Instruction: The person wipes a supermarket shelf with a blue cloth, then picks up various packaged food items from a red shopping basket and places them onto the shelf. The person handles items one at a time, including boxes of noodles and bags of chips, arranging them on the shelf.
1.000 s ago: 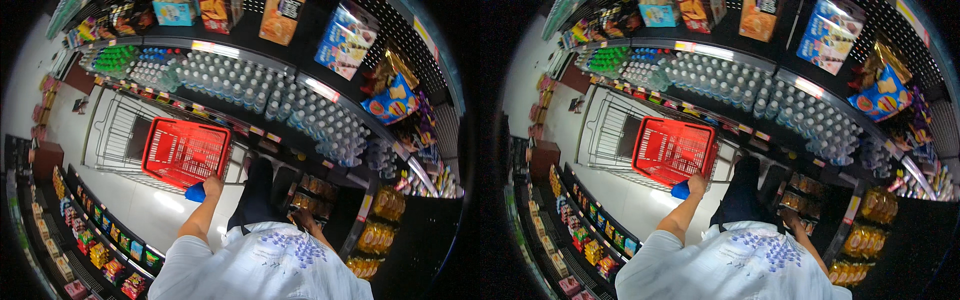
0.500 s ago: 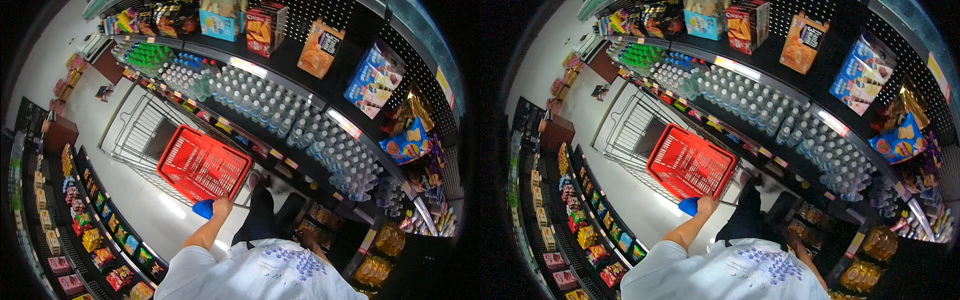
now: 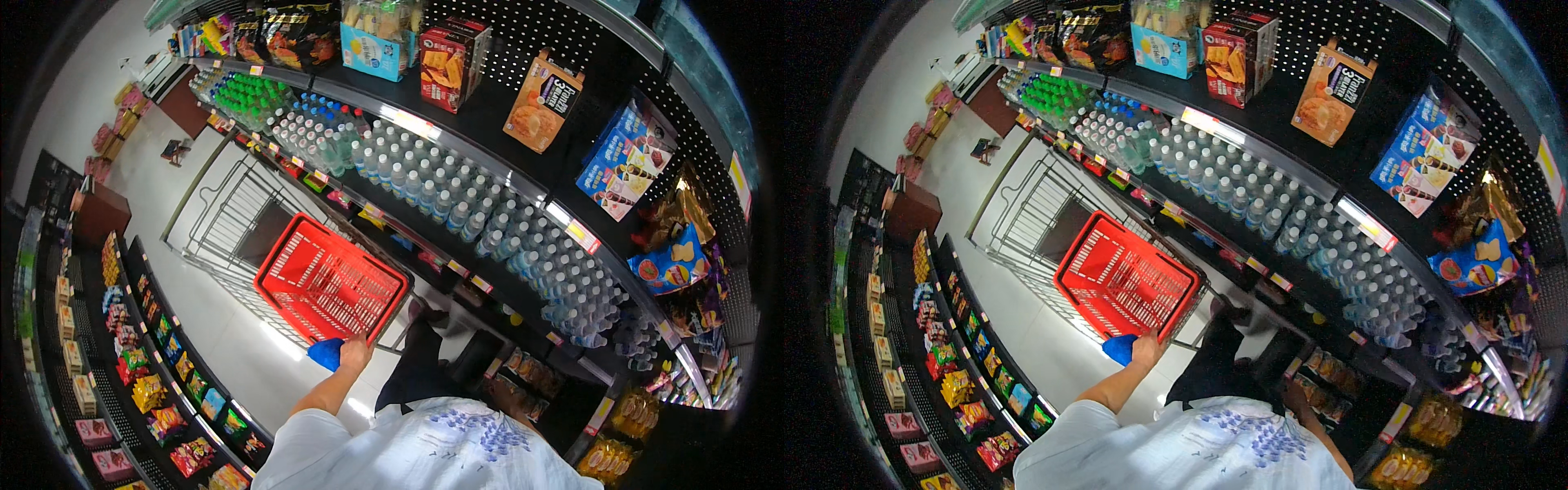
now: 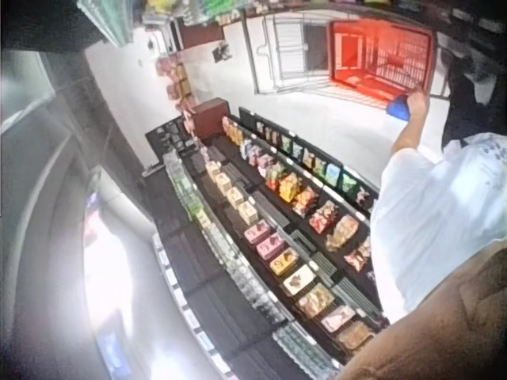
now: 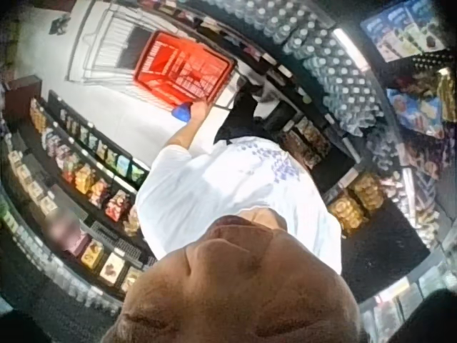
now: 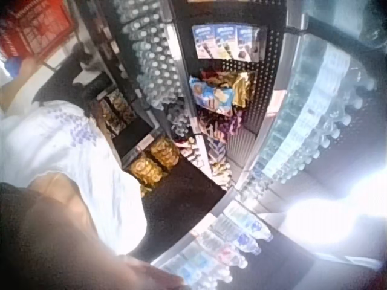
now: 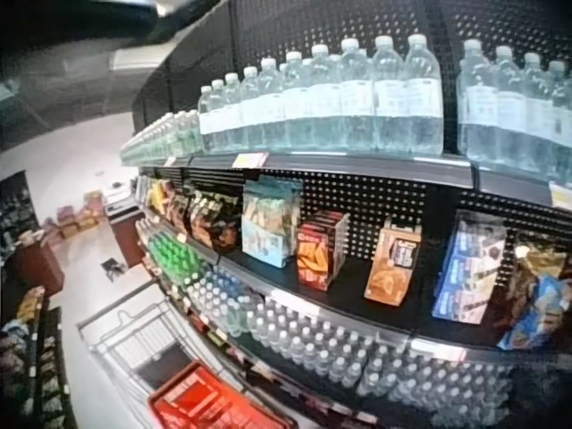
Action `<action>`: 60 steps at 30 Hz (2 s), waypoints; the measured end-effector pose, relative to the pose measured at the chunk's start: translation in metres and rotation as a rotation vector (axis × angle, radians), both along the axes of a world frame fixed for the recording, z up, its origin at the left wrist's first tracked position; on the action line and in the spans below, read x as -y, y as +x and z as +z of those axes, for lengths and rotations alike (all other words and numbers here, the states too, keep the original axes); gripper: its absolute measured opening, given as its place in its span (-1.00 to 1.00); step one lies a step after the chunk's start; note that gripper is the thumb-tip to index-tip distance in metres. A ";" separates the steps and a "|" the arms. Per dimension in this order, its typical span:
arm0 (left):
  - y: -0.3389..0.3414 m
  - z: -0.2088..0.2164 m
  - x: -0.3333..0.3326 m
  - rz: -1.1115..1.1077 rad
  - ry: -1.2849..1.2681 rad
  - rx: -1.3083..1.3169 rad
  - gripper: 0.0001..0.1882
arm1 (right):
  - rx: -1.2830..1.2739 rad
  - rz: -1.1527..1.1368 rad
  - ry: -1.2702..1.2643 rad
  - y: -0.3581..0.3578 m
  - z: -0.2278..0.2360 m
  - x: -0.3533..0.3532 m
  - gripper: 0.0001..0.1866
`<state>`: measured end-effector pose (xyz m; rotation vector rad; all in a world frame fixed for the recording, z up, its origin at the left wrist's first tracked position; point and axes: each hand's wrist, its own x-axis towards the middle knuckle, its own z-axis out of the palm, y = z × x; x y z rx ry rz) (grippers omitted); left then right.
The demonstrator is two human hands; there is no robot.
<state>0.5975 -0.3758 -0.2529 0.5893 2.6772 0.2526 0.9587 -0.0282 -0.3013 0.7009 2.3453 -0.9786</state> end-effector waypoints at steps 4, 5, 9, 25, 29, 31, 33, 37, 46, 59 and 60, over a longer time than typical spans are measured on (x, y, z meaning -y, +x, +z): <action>0.004 0.012 0.001 0.012 -0.063 0.045 -0.48 | 0.013 0.056 -0.014 -0.035 0.006 -0.010 -0.64; 0.004 0.009 0.002 0.010 -0.054 0.049 -0.48 | -0.015 0.062 -0.016 -0.042 0.013 -0.010 -0.65; 0.005 0.006 0.005 -0.014 0.014 0.033 -0.47 | -0.122 -0.079 -0.006 -0.036 0.019 0.001 -0.66; -0.009 0.005 0.013 0.001 -0.011 0.056 -0.43 | 0.037 -0.052 0.023 -0.024 -0.039 0.007 -0.62; -0.013 0.026 0.003 -0.016 -0.043 0.129 -0.40 | 0.035 -0.109 0.044 -0.070 -0.015 -0.009 -0.64; -0.016 0.035 -0.009 -0.023 -0.048 0.151 -0.40 | 0.010 0.200 0.141 -0.087 -0.017 -0.027 -0.66; -0.025 0.037 -0.023 -0.037 -0.046 0.167 -0.40 | -0.013 0.233 0.190 -0.097 -0.012 -0.042 -0.67; -0.051 0.032 -0.047 -0.053 -0.038 0.154 -0.40 | -0.174 0.153 0.372 -0.150 0.053 -0.081 -0.69; -0.089 0.026 -0.093 -0.123 -0.021 0.146 -0.40 | -0.318 -0.435 0.221 -0.189 0.160 -0.120 -0.64; -0.083 0.041 -0.099 -0.003 -0.003 0.110 -0.41 | -0.535 -0.453 0.213 -0.218 0.264 -0.174 -0.73; -0.080 0.042 -0.098 0.019 0.002 0.109 -0.41 | -0.560 -0.474 0.211 -0.222 0.275 -0.180 -0.74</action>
